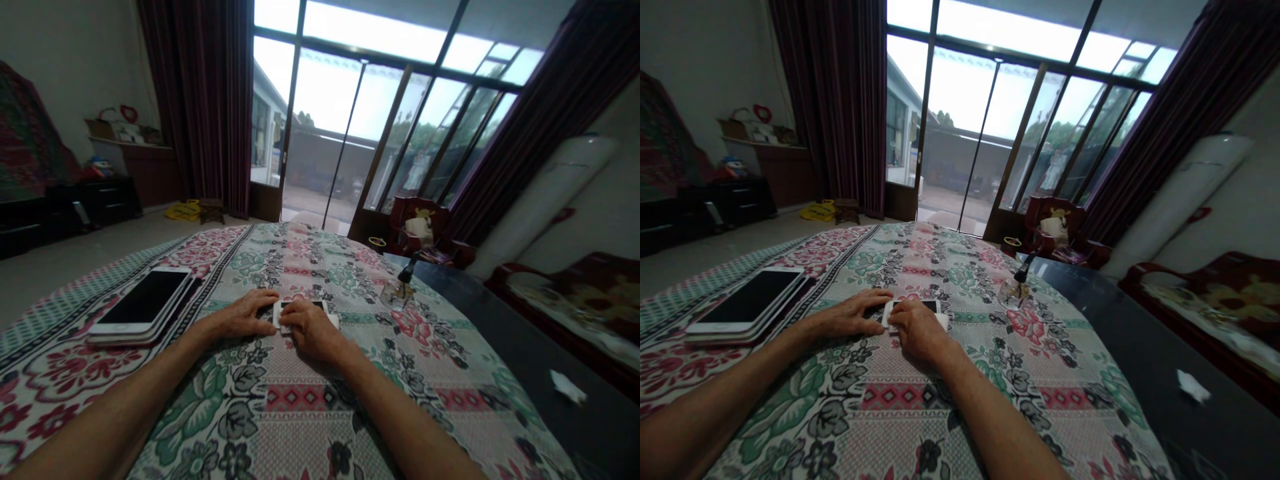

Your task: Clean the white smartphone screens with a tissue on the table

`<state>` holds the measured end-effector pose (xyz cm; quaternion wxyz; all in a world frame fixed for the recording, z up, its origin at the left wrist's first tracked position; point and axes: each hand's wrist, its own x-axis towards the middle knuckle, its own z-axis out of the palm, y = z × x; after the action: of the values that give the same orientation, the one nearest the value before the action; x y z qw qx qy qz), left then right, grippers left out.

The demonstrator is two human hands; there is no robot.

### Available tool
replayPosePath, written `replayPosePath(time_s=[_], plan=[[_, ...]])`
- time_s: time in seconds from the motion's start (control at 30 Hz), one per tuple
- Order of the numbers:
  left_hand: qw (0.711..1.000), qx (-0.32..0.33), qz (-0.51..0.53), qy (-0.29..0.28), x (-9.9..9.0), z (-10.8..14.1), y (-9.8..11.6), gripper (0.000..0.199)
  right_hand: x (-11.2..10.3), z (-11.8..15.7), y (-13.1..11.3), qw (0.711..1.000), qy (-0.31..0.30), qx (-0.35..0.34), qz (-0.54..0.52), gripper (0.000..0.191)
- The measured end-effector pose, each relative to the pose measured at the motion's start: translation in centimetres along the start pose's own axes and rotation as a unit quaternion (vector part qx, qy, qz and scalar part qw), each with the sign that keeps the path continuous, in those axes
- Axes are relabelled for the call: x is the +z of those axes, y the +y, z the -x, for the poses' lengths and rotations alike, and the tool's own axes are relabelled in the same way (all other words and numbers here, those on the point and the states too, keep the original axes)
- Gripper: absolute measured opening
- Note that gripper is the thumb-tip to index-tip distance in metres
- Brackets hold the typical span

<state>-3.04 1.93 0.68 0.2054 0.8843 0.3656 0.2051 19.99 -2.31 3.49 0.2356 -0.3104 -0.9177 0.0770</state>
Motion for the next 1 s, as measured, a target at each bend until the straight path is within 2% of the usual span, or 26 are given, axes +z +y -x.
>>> replayPosePath(time_s=[0.23, 0.5, 0.8, 1.0], plan=[[1.000, -0.014, 0.004, -0.019, -0.7, 0.1, 0.7, 0.062, -0.5, 0.1, -0.1, 1.000, -0.016, -0.013, -0.014, 0.033], [0.999, -0.018, 0.019, -0.029, -0.9, -0.1, 0.7, 0.061, -0.1, -0.4, 1.3, 0.996, 0.029, 0.083, 0.010, 0.028], [0.997, 0.030, 0.069, -0.009, -1.4, -0.5, 1.5, 0.039, 0.3, -2.9, 1.8, 0.993, 0.004, 0.112, 0.031, 0.027], [0.997, 0.020, 0.078, -0.018, -1.7, -0.7, 1.9, 0.035, 1.2, -3.2, 1.6, 0.995, 0.016, 0.090, 0.026, 0.023]])
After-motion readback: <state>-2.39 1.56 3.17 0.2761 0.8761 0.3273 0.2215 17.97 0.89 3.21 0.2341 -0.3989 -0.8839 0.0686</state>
